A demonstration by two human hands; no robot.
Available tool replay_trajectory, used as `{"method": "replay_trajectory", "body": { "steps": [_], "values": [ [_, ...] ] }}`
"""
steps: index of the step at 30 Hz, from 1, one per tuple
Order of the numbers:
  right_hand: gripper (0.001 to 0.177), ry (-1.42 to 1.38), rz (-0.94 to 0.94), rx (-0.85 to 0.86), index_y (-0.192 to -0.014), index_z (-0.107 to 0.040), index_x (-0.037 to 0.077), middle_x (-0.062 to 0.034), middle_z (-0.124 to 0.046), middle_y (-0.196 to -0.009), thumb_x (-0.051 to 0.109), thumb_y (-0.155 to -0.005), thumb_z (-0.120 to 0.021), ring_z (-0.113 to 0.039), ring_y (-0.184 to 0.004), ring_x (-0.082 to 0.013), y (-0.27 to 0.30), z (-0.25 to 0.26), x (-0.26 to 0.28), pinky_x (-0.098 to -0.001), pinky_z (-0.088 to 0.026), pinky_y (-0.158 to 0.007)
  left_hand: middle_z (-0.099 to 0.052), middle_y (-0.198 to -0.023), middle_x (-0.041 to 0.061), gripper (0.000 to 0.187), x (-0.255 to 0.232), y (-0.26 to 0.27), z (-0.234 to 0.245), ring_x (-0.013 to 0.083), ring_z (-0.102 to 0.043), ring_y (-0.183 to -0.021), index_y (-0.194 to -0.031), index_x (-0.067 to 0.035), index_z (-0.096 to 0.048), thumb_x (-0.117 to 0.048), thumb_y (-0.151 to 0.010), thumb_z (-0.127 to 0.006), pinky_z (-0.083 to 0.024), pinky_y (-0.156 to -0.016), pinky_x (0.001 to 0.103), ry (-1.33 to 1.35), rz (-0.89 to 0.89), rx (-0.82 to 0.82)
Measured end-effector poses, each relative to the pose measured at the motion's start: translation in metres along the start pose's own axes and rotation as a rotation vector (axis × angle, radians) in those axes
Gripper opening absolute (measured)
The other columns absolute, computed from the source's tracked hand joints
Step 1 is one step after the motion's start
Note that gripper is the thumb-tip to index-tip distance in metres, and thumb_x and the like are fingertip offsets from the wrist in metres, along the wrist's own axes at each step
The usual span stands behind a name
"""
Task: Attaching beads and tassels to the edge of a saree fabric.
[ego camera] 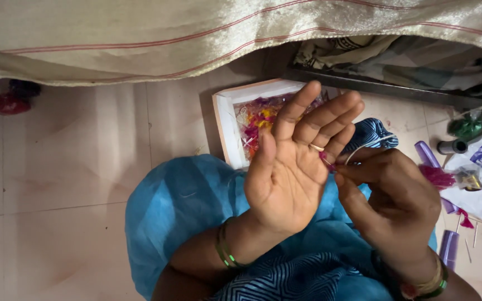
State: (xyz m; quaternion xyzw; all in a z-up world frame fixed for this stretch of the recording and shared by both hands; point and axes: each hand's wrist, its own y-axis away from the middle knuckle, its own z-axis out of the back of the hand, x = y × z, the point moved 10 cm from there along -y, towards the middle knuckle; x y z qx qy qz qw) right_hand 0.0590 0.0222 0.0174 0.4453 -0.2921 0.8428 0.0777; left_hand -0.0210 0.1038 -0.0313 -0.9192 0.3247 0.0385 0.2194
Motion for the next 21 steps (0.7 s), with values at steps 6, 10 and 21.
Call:
{"method": "replay_trajectory", "body": {
  "steps": [6,10,21],
  "values": [
    [0.019,0.144,0.0,-0.032,-0.101,-0.073,-0.004,-0.0078,-0.068,-0.097,-0.007,-0.083,-0.076,-0.054,-0.067,-0.007,0.001,0.004,-0.001,-0.0205,-0.038,-0.056,-0.041,-0.154,0.022,0.063,-0.002,0.005,-0.002,0.0298,-0.036,-0.148,-0.159,-0.008,-0.027,-0.055,-0.118,-0.033,-0.022,-0.129,0.042,-0.127,-0.078,0.016],
    [0.017,0.076,0.025,-0.026,-0.105,-0.072,-0.002,-0.006,-0.067,-0.1,-0.005,-0.088,-0.075,-0.057,-0.071,-0.0057,0.004,0.004,-0.001,-0.0182,-0.04,-0.057,-0.041,-0.153,0.023,0.067,-0.002,0.005,-0.003,0.0309,-0.036,-0.148,-0.162,-0.007,-0.026,-0.056,-0.117,-0.034,-0.022,-0.129,0.043,-0.173,-0.085,0.006],
    [0.012,-0.147,-0.076,-0.044,-0.108,-0.069,-0.004,-0.0094,-0.066,-0.105,-0.004,-0.096,-0.071,-0.066,-0.089,-0.0141,0.006,0.02,-0.02,-0.0253,-0.054,-0.08,-0.046,-0.152,0.02,0.068,-0.008,-0.003,-0.015,0.0258,-0.042,-0.144,-0.162,-0.003,-0.031,-0.05,-0.116,-0.046,-0.03,-0.124,0.04,-0.204,-0.156,0.024]
  ]
}}
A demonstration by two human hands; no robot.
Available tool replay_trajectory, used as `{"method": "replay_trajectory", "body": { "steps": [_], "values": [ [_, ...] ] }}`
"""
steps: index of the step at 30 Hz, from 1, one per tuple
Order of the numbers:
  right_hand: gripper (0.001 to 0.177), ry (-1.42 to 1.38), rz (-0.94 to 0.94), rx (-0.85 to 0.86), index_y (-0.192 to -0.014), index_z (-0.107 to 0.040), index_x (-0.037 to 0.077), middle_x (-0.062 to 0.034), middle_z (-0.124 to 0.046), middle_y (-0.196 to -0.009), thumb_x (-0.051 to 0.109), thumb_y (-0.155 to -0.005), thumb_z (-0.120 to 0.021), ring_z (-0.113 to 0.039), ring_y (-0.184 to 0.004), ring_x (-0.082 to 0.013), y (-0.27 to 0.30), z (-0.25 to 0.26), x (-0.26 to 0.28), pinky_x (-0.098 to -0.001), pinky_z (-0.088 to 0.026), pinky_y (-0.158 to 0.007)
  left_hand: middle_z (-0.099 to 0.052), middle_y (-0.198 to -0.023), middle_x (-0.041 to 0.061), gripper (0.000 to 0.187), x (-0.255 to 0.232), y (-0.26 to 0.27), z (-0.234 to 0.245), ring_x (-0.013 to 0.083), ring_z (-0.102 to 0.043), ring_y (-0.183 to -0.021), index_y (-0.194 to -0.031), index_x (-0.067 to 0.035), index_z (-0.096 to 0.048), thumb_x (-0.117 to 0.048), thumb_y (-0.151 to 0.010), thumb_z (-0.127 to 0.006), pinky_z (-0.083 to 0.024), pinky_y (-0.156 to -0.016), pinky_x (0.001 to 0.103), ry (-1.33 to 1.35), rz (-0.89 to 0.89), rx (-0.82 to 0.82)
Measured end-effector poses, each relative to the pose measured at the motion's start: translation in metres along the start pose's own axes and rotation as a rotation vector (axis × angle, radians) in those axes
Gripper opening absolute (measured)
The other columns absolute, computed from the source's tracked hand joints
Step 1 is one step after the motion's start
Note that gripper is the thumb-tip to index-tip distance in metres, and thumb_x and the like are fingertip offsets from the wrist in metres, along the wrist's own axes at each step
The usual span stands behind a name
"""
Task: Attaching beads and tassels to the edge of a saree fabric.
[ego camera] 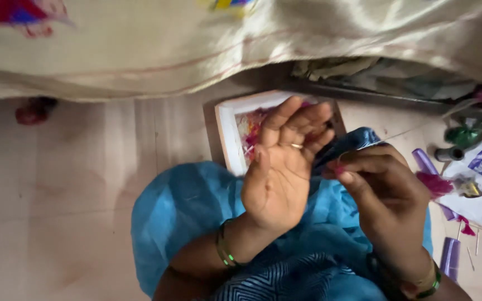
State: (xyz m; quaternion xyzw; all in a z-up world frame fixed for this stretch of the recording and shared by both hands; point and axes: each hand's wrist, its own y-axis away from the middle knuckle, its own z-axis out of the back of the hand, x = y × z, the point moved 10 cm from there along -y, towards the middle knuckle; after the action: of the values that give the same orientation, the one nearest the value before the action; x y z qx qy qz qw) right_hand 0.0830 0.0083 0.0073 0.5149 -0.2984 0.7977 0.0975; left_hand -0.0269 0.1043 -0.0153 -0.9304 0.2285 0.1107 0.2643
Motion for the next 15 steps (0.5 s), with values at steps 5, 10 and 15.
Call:
{"method": "replay_trajectory", "body": {
  "steps": [5,10,15],
  "values": [
    [0.007,-0.698,0.087,-0.144,-0.115,-0.065,0.002,-0.0095,-0.065,-0.111,0.001,-0.108,-0.066,-0.069,-0.099,-0.0194,-0.002,0.066,-0.008,-0.0374,-0.06,-0.088,-0.053,-0.151,0.013,0.055,0.024,-0.034,-0.02,0.0157,-0.052,-0.127,-0.155,-0.003,-0.045,-0.029,-0.11,-0.064,-0.043,-0.109,0.032,-0.287,0.129,-0.067],
    [0.015,-0.845,0.023,-0.325,-0.128,-0.063,0.003,-0.0092,-0.065,-0.111,0.003,-0.113,-0.065,-0.063,-0.096,-0.0169,-0.011,0.131,-0.061,-0.0341,-0.054,-0.088,-0.061,-0.139,0.007,0.05,0.083,-0.067,-0.057,0.009,-0.057,-0.107,-0.147,-0.007,-0.053,-0.022,-0.102,-0.071,-0.047,-0.086,0.024,-0.392,0.329,-0.009],
    [0.019,-0.992,-0.198,-0.273,-0.122,-0.064,0.006,-0.0061,-0.069,-0.109,0.007,-0.103,-0.064,-0.066,-0.097,-0.018,-0.055,0.122,-0.093,-0.0341,-0.054,-0.082,-0.064,-0.101,0.002,0.032,0.123,-0.079,-0.038,0.0068,-0.057,-0.075,-0.119,-0.008,-0.056,-0.021,-0.099,-0.077,-0.042,-0.059,0.021,-0.377,0.373,-0.156]
  ]
}}
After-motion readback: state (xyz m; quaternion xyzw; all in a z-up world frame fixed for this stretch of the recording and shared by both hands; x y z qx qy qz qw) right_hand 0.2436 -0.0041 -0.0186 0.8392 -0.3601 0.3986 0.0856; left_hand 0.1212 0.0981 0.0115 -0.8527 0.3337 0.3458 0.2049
